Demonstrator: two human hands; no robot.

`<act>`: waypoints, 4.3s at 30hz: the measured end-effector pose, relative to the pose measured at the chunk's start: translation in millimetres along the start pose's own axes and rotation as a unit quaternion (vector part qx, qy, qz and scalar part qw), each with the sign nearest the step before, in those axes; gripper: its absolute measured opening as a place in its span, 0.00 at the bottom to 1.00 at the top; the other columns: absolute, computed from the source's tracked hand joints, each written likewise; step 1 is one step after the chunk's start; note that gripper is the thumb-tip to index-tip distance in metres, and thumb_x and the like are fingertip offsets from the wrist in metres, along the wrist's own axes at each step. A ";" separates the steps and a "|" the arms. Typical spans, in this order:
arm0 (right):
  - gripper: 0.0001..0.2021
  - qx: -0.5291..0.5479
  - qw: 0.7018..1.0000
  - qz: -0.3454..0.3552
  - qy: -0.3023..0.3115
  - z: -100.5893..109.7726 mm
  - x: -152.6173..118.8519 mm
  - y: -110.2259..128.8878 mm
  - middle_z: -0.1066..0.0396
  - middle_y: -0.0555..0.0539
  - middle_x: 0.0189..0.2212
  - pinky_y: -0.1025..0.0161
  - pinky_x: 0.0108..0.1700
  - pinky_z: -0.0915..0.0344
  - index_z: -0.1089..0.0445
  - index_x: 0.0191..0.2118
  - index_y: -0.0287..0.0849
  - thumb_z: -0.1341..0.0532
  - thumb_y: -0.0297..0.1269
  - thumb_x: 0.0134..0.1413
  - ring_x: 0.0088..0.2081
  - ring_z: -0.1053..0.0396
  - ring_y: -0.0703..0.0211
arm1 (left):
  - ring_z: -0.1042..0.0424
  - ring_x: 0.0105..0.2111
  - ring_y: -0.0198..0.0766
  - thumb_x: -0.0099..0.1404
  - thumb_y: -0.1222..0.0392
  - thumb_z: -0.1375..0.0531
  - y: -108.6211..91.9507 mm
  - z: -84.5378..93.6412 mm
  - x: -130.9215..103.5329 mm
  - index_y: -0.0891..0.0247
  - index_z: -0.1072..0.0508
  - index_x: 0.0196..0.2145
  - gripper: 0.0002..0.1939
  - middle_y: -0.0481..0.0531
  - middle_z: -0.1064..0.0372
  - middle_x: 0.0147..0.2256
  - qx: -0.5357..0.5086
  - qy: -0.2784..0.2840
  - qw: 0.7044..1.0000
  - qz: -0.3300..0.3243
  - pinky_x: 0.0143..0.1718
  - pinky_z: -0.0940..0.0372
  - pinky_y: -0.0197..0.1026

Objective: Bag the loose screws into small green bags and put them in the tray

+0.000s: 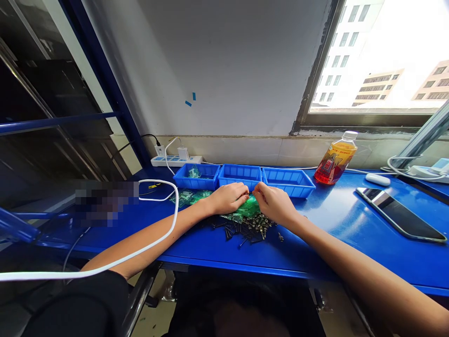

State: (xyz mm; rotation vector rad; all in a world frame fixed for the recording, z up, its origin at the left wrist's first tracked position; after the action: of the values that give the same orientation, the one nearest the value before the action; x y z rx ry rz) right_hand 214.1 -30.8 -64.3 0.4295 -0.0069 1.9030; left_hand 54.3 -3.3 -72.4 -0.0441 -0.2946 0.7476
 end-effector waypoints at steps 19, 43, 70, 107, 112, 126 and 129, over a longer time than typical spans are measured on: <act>0.09 0.027 0.999 0.019 -0.018 -2.9 0.4 -1.8 0.31 0.51 0.24 0.67 0.27 0.50 0.33 0.37 0.42 0.50 0.30 0.55 0.26 0.36 0.62 | 0.34 0.35 0.40 0.68 0.62 0.55 1.8 -1.3 -1.1 0.63 0.35 0.36 0.11 0.52 0.34 0.33 -0.009 -0.003 1.000 0.009 0.39 0.38 0.41; 0.11 0.050 0.984 -0.031 -0.169 -0.1 13.0 -26.1 0.31 0.49 0.20 0.66 0.26 0.49 0.31 0.33 0.42 0.50 0.37 0.55 0.23 0.35 0.59 | 0.34 0.34 0.38 0.66 0.61 0.52 2.3 -1.8 -1.5 0.63 0.35 0.34 0.08 0.52 0.34 0.33 -0.031 -0.015 0.999 0.014 0.38 0.39 0.40; 0.11 -0.017 0.984 -0.102 -0.148 -1.9 12.6 -21.4 0.28 0.48 0.24 0.66 0.25 0.53 0.27 0.37 0.46 0.47 0.38 0.56 0.28 0.31 0.57 | 0.33 0.34 0.41 0.67 0.58 0.52 -1.0 1.3 -0.9 0.62 0.34 0.39 0.10 0.52 0.33 0.31 -0.014 0.026 0.998 0.057 0.37 0.38 0.42; 0.12 -0.171 0.985 -0.025 0.009 -0.9 13.6 -17.2 0.24 0.41 0.31 0.63 0.25 0.49 0.30 0.39 0.40 0.50 0.29 0.57 0.31 0.27 0.50 | 0.32 0.36 0.39 0.66 0.61 0.51 0.7 -0.8 -0.5 0.64 0.34 0.37 0.08 0.53 0.31 0.36 -0.043 0.001 0.998 0.034 0.39 0.38 0.41; 0.07 0.020 0.970 0.078 -0.230 24.8 15.8 -17.7 0.34 0.53 0.17 0.67 0.25 0.45 0.32 0.32 0.43 0.47 0.34 0.55 0.19 0.37 0.64 | 0.33 0.36 0.40 0.67 0.60 0.51 0.7 -0.1 -0.4 0.64 0.34 0.37 0.08 0.52 0.31 0.36 -0.034 0.006 0.999 0.032 0.39 0.39 0.41; 0.16 -0.044 0.987 -0.043 -0.151 6.4 54.5 -45.5 0.27 0.40 0.37 0.58 0.38 0.35 0.29 0.42 0.38 0.47 0.43 0.59 0.39 0.29 0.51 | 0.34 0.40 0.42 0.66 0.62 0.49 0.4 0.2 -2.1 0.65 0.34 0.35 0.06 0.54 0.30 0.36 -0.049 -0.005 0.999 0.013 0.44 0.39 0.43; 0.18 -0.084 0.990 0.012 -0.116 1.7 47.8 -43.4 0.30 0.39 0.46 0.56 0.43 0.34 0.31 0.50 0.41 0.48 0.44 0.60 0.44 0.30 0.49 | 0.33 0.39 0.40 0.65 0.63 0.48 0.4 -0.8 -2.5 0.65 0.34 0.35 0.05 0.54 0.31 0.37 -0.072 -0.007 0.997 0.006 0.43 0.39 0.41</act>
State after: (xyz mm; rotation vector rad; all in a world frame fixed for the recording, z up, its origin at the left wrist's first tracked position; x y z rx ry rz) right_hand 239.4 28.2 -57.2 0.5360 -0.3251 1.8489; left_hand 52.5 -4.7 -73.9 -0.1766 -0.3618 0.7384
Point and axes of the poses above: each hand's wrist, its own x-axis towards the middle knuckle, its own z-axis out of the back of the hand, y = z × x, the point moved 1 cm from there along x, towards the middle knuckle
